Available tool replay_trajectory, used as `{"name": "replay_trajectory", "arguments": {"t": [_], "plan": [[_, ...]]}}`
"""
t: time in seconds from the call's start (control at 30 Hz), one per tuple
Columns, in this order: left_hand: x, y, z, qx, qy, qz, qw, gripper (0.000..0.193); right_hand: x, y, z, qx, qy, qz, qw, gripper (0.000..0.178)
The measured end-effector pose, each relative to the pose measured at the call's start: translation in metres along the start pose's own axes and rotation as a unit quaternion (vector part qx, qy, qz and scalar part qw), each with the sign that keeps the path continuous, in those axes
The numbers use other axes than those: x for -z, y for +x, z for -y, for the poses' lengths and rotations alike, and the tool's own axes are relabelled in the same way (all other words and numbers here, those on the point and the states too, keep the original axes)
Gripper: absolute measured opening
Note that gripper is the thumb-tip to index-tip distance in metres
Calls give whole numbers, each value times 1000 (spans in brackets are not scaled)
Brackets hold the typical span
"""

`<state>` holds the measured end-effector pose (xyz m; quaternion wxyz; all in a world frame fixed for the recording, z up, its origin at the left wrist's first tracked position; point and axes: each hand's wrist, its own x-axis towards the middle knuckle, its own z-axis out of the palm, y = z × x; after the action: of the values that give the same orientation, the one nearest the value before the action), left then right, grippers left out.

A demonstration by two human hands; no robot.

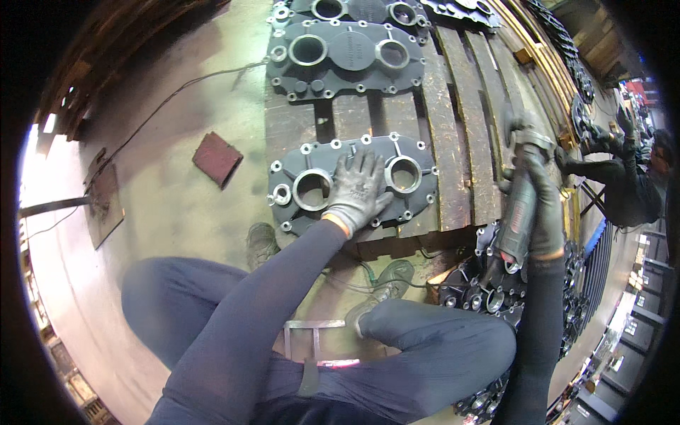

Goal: The person sits on the floor and uses an angle grinder to smooth the edges of metal cylinder head parts. They handle the parts one at a time, flipping them over to grind different sides, and place finished pieces onto a nearby stack.

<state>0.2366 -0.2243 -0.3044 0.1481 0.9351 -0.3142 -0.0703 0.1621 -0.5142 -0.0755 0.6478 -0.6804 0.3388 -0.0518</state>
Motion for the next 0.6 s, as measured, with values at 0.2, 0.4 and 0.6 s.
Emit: {"name": "replay_trajectory", "arguments": {"t": [0.2,0.4,0.6], "plan": [[1,-36,1,-13,2,-49,999,72,-1,-99,27,18,187,-7,982,55],[1,-33,37,37,54,-108,992,56,1,-160,-2,31,346,2,938,52],[18,-48,121,118,-4,-66,991,69,-12,-151,-5,-13,248,-46,968,52]]}}
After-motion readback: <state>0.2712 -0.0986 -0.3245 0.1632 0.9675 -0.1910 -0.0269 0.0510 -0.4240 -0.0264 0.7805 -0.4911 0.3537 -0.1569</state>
